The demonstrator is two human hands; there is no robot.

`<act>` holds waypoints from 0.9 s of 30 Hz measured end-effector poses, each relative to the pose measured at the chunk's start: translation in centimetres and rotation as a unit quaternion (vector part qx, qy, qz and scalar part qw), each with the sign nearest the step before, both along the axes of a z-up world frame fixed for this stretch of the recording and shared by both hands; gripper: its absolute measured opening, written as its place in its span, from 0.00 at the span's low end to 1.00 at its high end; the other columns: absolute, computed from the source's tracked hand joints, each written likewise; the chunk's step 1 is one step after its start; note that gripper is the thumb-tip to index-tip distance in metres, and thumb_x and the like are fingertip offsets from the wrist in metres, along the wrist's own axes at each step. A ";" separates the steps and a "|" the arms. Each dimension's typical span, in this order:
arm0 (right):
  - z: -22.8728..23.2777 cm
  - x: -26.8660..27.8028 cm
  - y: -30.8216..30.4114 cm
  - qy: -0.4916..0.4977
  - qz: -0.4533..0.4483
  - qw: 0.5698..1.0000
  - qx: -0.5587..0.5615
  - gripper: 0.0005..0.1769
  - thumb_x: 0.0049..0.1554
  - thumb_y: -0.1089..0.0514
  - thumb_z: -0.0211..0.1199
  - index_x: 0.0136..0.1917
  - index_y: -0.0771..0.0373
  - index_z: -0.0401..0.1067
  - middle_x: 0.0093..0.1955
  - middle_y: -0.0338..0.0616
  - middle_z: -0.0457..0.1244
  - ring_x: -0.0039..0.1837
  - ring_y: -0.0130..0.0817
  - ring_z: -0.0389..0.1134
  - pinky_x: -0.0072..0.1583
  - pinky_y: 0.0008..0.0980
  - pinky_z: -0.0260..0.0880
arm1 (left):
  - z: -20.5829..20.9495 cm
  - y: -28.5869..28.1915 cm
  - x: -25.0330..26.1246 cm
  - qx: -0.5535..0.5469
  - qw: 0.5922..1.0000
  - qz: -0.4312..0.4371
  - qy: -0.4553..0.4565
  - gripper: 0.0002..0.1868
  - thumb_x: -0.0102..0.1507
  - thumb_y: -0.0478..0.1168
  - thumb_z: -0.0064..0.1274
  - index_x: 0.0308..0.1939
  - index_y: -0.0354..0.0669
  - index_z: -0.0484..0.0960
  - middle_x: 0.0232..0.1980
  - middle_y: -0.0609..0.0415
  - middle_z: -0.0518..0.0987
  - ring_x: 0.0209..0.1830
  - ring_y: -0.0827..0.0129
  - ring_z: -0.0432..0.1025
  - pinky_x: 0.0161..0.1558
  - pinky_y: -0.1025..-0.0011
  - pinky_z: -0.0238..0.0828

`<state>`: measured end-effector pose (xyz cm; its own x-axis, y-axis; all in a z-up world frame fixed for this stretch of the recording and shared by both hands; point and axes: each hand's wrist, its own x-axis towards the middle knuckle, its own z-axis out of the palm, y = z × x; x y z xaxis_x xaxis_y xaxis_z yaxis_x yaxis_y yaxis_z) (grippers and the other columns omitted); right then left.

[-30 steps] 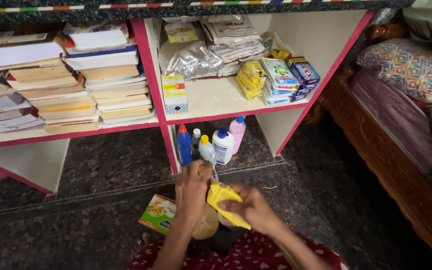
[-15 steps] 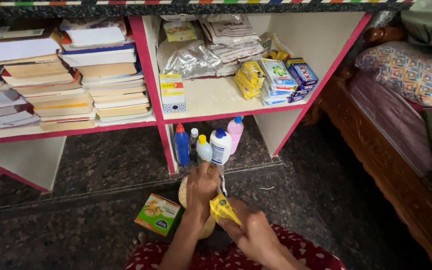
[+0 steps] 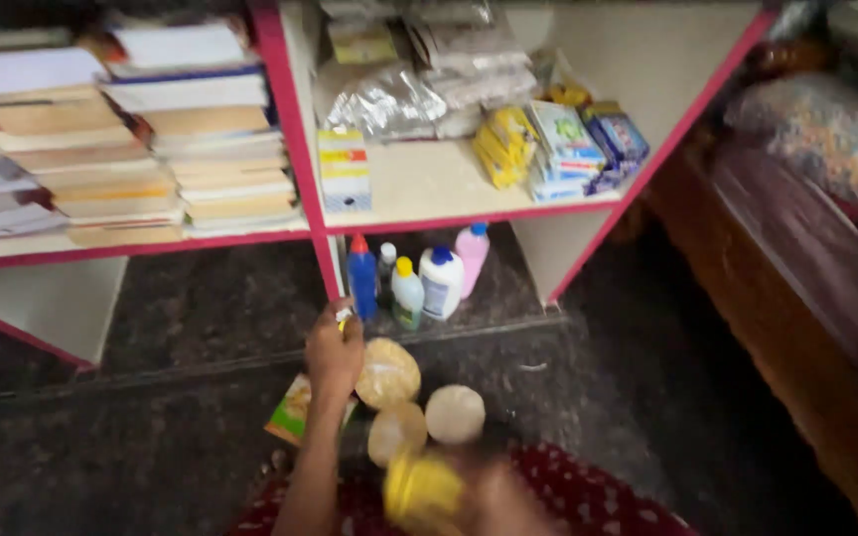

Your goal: The person sits on the floor and organizes small household items on a low shelf. They unwrap and rewrap soap bars, place them on the shelf, and handle other packaged goods and bottles.

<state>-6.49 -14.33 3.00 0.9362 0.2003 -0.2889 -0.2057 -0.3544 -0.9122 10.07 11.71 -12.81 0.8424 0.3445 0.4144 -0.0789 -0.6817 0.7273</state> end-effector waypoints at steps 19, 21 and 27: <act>-1.4 8.9 -2.7 0.091 0.081 0.943 0.309 0.23 0.54 0.64 0.66 0.63 0.71 0.72 0.54 0.47 0.70 0.54 0.34 0.73 0.57 0.34 0.74 | 13.9 -4.8 -8.2 -0.545 0.755 -0.325 0.161 0.10 0.63 0.33 0.56 0.45 0.28 0.82 0.62 0.49 0.82 0.55 0.70 0.75 0.55 0.71 0.72; -1.1 9.1 -1.9 0.129 0.051 0.947 0.288 0.22 0.53 0.63 0.64 0.61 0.69 0.73 0.51 0.48 0.72 0.50 0.35 0.74 0.52 0.36 0.77 | 13.5 -5.3 -7.8 -0.539 0.764 -0.335 0.114 0.08 0.64 0.31 0.56 0.45 0.29 0.84 0.53 0.46 0.84 0.49 0.67 0.78 0.52 0.70 0.75; -2.3 10.2 -1.3 0.035 -0.060 0.968 0.242 0.19 0.57 0.59 0.65 0.59 0.72 0.74 0.45 0.48 0.72 0.43 0.35 0.72 0.45 0.32 0.73 | 14.9 -6.4 -9.1 -0.189 0.965 -0.172 -0.056 0.06 0.60 0.32 0.60 0.40 0.36 0.86 0.39 0.51 0.83 0.37 0.68 0.78 0.39 0.71 0.73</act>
<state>3.73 -15.59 0.70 0.9426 0.2197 -0.2514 -0.2859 0.1418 -0.9477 0.97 5.32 2.14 0.8914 0.1971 0.4081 -0.3452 -0.2881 0.8932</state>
